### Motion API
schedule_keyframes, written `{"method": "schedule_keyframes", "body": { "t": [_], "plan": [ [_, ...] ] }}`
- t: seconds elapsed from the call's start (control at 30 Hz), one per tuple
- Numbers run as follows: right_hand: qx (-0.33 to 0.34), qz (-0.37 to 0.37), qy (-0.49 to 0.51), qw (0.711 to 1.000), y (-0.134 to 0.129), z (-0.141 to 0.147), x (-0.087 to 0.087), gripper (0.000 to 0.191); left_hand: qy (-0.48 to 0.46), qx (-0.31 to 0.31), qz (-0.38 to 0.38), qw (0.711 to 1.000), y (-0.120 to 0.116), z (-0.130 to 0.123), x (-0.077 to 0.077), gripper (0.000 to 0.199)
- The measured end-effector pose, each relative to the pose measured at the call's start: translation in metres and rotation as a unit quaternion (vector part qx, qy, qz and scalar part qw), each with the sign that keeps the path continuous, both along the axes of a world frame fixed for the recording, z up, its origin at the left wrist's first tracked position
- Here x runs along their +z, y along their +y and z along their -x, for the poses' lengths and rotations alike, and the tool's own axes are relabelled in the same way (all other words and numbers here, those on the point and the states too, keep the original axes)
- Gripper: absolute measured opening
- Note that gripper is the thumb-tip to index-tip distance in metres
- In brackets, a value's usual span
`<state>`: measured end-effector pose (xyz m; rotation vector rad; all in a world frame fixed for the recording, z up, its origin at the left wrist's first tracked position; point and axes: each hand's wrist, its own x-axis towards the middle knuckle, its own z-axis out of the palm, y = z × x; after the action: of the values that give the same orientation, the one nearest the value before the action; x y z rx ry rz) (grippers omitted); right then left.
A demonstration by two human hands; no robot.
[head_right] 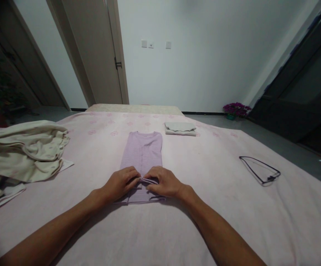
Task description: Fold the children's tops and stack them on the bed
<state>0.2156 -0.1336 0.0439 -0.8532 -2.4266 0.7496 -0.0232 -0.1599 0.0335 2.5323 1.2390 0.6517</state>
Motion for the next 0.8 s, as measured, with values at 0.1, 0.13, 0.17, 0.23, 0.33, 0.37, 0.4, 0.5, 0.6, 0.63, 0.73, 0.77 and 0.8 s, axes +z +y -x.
{"method": "schedule_keyframes", "body": {
  "t": [0.1,0.13,0.17,0.23,0.33,0.37,0.4,0.5,0.6,0.63,0.73,0.77,0.8],
  "plan": [
    [-0.035,0.001,0.029,0.999,-0.001,0.002,-0.006,0.015,-0.04,0.023,0.034,0.998,0.002,-0.004,0.001,0.017],
    [-0.044,0.006,0.04,0.998,0.0,0.002,-0.009,0.015,-0.057,0.033,0.046,0.997,0.003,-0.005,0.001,0.015],
    [-0.051,0.009,0.049,0.997,0.0,0.002,-0.011,0.015,-0.076,0.043,0.059,0.994,0.004,-0.007,0.0,0.013],
    [-0.059,0.009,0.057,0.997,0.002,0.002,-0.016,0.016,-0.11,0.061,0.084,0.988,0.006,-0.009,-0.003,0.011],
    [-0.08,0.002,0.071,0.994,0.003,0.0,-0.022,0.017,-0.14,0.076,0.101,0.982,0.008,-0.01,-0.008,0.013],
    [-0.091,-0.003,0.081,0.993,0.003,0.0,-0.024,0.018,-0.145,0.079,0.101,0.981,0.008,-0.01,-0.009,0.015],
    [-0.099,-0.013,0.091,0.991,0.003,-0.001,-0.025,0.02,-0.147,0.078,0.098,0.981,0.008,-0.01,-0.009,0.016],
    [-0.073,-0.073,0.102,0.989,0.004,-0.006,-0.026,0.024,-0.143,0.074,0.092,0.983,0.008,-0.01,-0.01,0.019],
    [-0.019,-0.129,0.08,0.988,0.004,-0.009,-0.023,0.022,-0.136,0.076,0.088,0.984,0.008,-0.009,-0.01,0.021],
    [-0.012,-0.139,0.073,0.987,0.004,-0.01,-0.022,0.021,-0.135,0.076,0.087,0.984,0.008,-0.009,-0.01,0.021],
    [-0.013,-0.155,0.064,0.986,0.003,-0.011,-0.02,0.019,-0.134,0.076,0.08,0.985,0.007,-0.01,-0.011,0.022],
    [-0.016,-0.156,0.063,0.986,0.003,-0.011,-0.02,0.019,-0.134,0.077,0.079,0.985,0.007,-0.01,-0.011,0.022],
    [-0.019,-0.156,0.061,0.986,0.003,-0.01,-0.02,0.018,-0.133,0.078,0.078,0.985,0.007,-0.01,-0.011,0.022]
  ]
}}
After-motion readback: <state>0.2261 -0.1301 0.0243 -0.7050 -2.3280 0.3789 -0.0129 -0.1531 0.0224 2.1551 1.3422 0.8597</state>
